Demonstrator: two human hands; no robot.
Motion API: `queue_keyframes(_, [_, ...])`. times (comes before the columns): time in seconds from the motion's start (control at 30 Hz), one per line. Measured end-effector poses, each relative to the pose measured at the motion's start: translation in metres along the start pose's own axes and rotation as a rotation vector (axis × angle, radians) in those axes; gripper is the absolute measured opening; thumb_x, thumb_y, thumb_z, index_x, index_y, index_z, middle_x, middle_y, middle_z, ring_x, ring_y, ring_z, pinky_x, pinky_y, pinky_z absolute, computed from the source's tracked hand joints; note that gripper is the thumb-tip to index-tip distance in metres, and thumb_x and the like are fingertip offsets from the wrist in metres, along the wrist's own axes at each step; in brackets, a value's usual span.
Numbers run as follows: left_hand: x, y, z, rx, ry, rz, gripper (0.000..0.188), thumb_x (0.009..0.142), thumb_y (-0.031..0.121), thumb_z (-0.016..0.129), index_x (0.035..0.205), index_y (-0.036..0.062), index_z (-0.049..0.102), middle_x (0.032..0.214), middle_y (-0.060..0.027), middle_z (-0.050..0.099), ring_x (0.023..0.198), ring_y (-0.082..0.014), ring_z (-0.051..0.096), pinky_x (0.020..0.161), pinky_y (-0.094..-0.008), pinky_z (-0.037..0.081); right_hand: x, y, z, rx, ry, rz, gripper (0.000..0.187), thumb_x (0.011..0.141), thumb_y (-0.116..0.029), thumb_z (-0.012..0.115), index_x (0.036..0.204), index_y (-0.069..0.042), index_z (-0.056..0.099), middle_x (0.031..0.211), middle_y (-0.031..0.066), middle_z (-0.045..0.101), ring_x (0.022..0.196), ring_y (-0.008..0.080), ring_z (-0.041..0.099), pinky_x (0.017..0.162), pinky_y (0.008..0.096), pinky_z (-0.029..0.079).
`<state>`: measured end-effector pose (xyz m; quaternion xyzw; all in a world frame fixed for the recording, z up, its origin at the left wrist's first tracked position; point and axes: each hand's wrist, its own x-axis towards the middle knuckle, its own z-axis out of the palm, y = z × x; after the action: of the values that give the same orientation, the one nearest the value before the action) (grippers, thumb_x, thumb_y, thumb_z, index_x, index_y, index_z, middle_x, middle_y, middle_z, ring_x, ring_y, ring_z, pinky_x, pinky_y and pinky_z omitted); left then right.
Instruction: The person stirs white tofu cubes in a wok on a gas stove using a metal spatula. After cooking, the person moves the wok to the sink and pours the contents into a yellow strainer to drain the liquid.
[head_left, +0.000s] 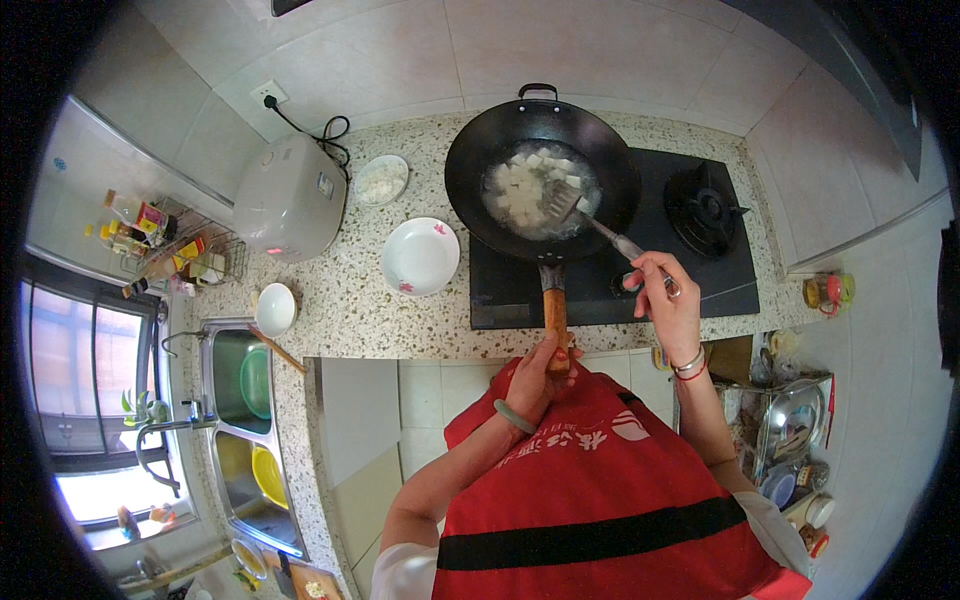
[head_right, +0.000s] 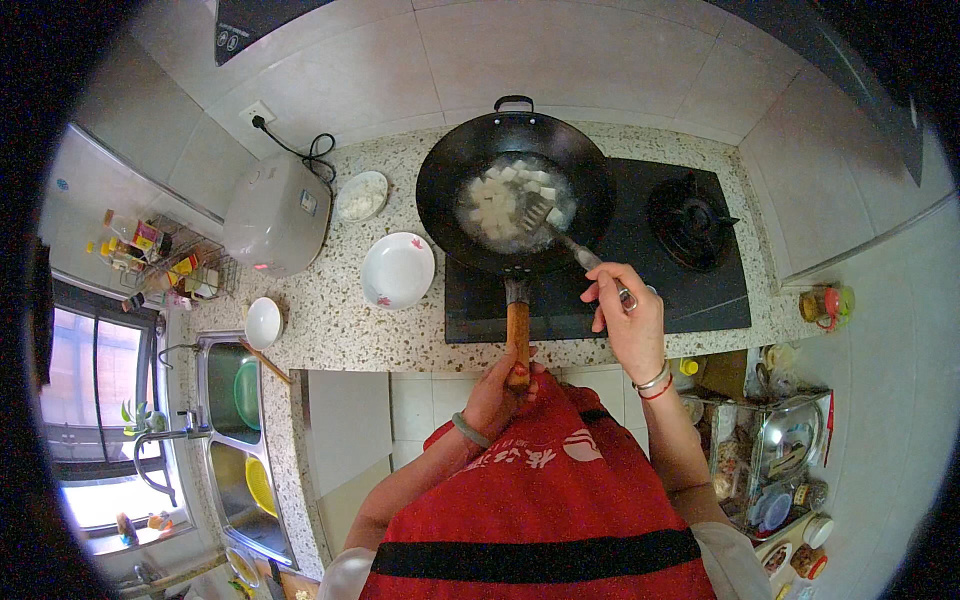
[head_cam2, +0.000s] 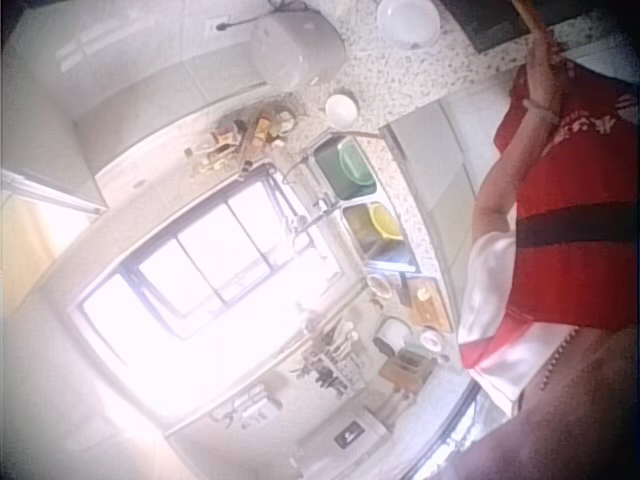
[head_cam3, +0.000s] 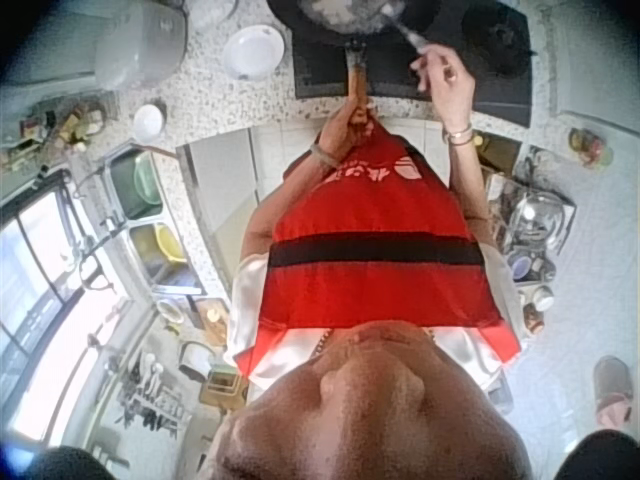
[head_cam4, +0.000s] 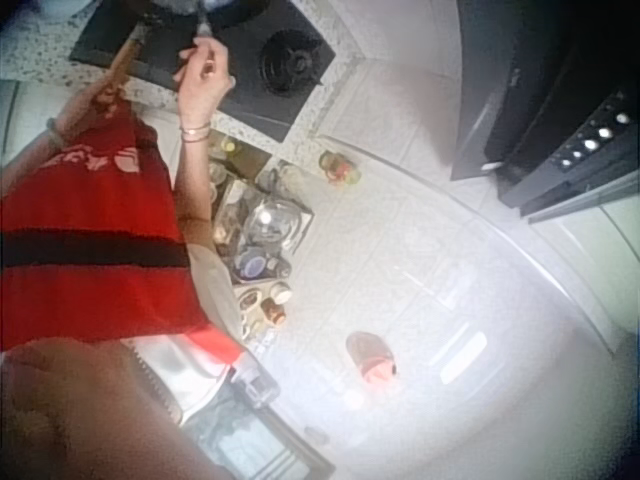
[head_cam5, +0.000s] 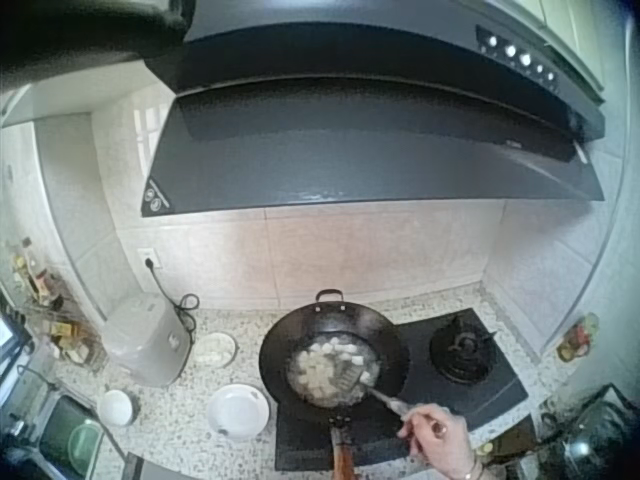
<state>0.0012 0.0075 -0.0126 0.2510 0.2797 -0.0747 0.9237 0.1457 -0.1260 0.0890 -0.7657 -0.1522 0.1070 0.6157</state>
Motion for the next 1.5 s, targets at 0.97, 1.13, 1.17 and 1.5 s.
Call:
queue_keyframes(0.97, [0.001, -0.003, -0.001, 0.057, 0.018, -0.013, 0.047, 0.094, 0.047, 0.046, 0.121, 0.0085, 0.051, 0.094, -0.0055, 0.059, 0.068, -0.0133, 0.053, 0.062, -0.0273, 0.046, 0.005, 0.011, -0.009, -0.089, -0.067, -0.124, 0.018, 0.094, -0.008, 0.051, 0.109, -0.005, 0.061, 0.078, 0.0037, 0.065, 0.052, 0.0045, 0.053, 0.045, 0.0196, 0.040])
queue_keyframes(1.13, [0.002, -0.004, -0.002, 0.043, 0.022, -0.001, 0.047, 0.094, 0.047, 0.047, 0.121, 0.0078, 0.051, 0.094, -0.0065, 0.059, 0.068, -0.0138, 0.053, 0.061, -0.0278, 0.046, 0.006, 0.014, -0.008, -0.135, -0.100, -0.180, 0.015, 0.093, -0.008, 0.052, 0.105, -0.004, 0.061, 0.074, 0.0039, 0.065, 0.051, 0.0053, 0.053, 0.044, 0.0203, 0.041])
queue_keyframes(1.17, [0.002, -0.004, -0.002, 0.040, 0.017, 0.003, 0.047, 0.094, 0.046, 0.047, 0.121, 0.0075, 0.051, 0.094, -0.0065, 0.059, 0.068, -0.0138, 0.053, 0.061, -0.0279, 0.046, 0.005, 0.013, -0.007, -0.149, -0.104, -0.175, 0.015, 0.093, -0.008, 0.052, 0.104, -0.004, 0.061, 0.074, 0.0039, 0.065, 0.050, 0.0053, 0.053, 0.044, 0.0203, 0.041])
queue_keyframes(1.5, [0.004, -0.006, -0.003, 0.022, 0.032, 0.004, 0.046, 0.095, 0.044, 0.047, 0.120, 0.0058, 0.050, 0.093, -0.0072, 0.059, 0.067, -0.0145, 0.053, 0.059, -0.0281, 0.046, -0.003, 0.005, -0.012, -0.115, -0.108, -0.138, 0.015, 0.092, -0.005, 0.051, 0.104, -0.004, 0.061, 0.074, 0.0036, 0.065, 0.049, 0.0049, 0.053, 0.043, 0.0195, 0.040])
